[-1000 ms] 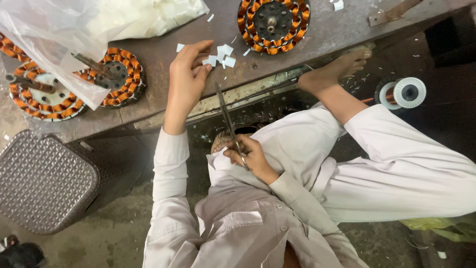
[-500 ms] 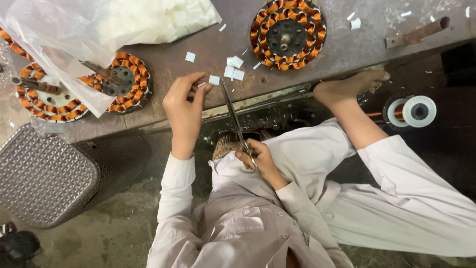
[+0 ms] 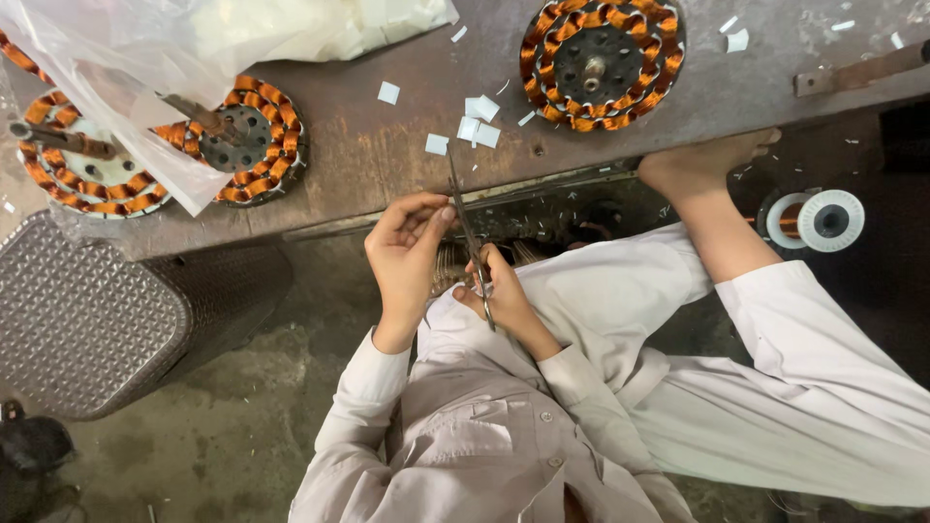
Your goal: The person inserts small white rectangular pieces into the slots of a copper-wound motor stator. They use scissors to cut additional white pieces from a strip and continue inserting them into the stator slots.
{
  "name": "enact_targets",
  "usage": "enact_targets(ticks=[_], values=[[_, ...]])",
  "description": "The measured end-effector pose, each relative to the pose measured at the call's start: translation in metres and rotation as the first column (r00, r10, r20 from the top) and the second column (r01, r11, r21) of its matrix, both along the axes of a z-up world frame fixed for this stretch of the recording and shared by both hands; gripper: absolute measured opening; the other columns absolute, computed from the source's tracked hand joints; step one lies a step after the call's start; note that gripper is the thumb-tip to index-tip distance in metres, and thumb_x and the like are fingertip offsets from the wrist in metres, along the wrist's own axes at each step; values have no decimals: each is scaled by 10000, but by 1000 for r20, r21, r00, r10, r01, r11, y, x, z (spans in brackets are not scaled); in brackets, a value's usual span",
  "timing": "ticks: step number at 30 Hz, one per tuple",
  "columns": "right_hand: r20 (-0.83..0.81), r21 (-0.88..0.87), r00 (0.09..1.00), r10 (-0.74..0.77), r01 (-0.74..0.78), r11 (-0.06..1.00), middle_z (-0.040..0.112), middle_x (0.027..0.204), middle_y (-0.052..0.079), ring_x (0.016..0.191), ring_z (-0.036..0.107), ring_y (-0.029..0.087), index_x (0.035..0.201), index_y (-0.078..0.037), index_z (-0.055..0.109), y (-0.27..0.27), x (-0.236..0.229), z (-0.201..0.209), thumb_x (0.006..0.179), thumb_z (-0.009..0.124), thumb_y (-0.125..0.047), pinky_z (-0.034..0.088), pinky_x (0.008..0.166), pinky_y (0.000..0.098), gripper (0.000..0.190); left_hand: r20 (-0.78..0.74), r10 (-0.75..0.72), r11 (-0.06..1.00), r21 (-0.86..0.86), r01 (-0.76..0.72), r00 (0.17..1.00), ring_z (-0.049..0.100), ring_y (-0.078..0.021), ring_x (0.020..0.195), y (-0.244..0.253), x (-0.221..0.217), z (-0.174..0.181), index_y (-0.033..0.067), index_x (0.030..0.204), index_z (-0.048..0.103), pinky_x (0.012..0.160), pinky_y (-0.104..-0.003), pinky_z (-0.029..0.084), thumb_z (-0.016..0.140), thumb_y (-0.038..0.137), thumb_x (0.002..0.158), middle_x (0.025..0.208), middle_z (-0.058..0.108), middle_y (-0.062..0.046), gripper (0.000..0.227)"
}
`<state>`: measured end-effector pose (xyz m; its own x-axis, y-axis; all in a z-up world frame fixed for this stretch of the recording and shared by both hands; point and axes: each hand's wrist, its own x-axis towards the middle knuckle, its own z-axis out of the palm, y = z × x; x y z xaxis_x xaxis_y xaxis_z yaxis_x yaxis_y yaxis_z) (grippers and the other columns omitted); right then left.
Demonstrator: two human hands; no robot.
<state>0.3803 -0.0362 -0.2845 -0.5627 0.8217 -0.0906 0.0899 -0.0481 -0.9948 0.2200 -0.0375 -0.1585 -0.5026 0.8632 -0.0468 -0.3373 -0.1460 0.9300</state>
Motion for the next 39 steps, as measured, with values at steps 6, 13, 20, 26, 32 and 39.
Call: enact_targets(ticks=[6,13,20,26,32,39], values=[[85,50,989,-124,120,992,435,769,-38,658,381,46,899,-98,487,-6,-4,13,807,903,-243,326,554,229,450,-8,-12,998,-55,12,1000,731,-162,986,1,-3,-11,-107,1150,669,900,-280,603,681,-105,956,1087,743,-147,194],[135,43,970,-204,200,979,393,611,-59,546,318,31,803,-101,477,-4,-6,15,840,855,-178,249,475,240,388,-51,-113,993,-50,111,992,732,-159,984,5,-13,-7,-112,1147,673,895,-288,612,698,-110,946,1089,741,-155,203],[107,101,960,-259,249,963,425,629,-61,594,350,15,721,-95,421,-10,-2,-2,887,833,-148,294,507,223,448,-107,-143,988,-75,135,984,734,-150,952,9,-18,8,-100,1157,687,857,-284,633,688,-105,981,1093,737,-161,176],[-87,-88,987,-136,129,988,448,776,-72,680,411,15,875,-94,504,-8,0,-4,893,835,-187,359,579,192,344,-869,89,996,65,-67,486,650,-303,1146,24,-40,60,-36,1290,672,1002,-398,543,608,-126,1024,1240,660,-173,288],[-34,-29,989,-144,143,989,465,730,-66,648,409,16,857,-96,498,-8,4,-7,891,844,-201,355,557,191,363,-976,115,991,101,-83,184,577,-374,1098,34,-39,70,-6,1231,680,963,-443,482,648,-69,936,1172,651,-189,303],[-12,-72,991,-131,130,989,466,710,-67,622,408,16,850,-101,503,-10,5,-8,894,835,-217,352,546,191,354,-957,134,960,62,-272,258,619,-312,944,55,-14,43,24,1143,695,813,-412,491,823,118,879,1018,641,-119,308]])
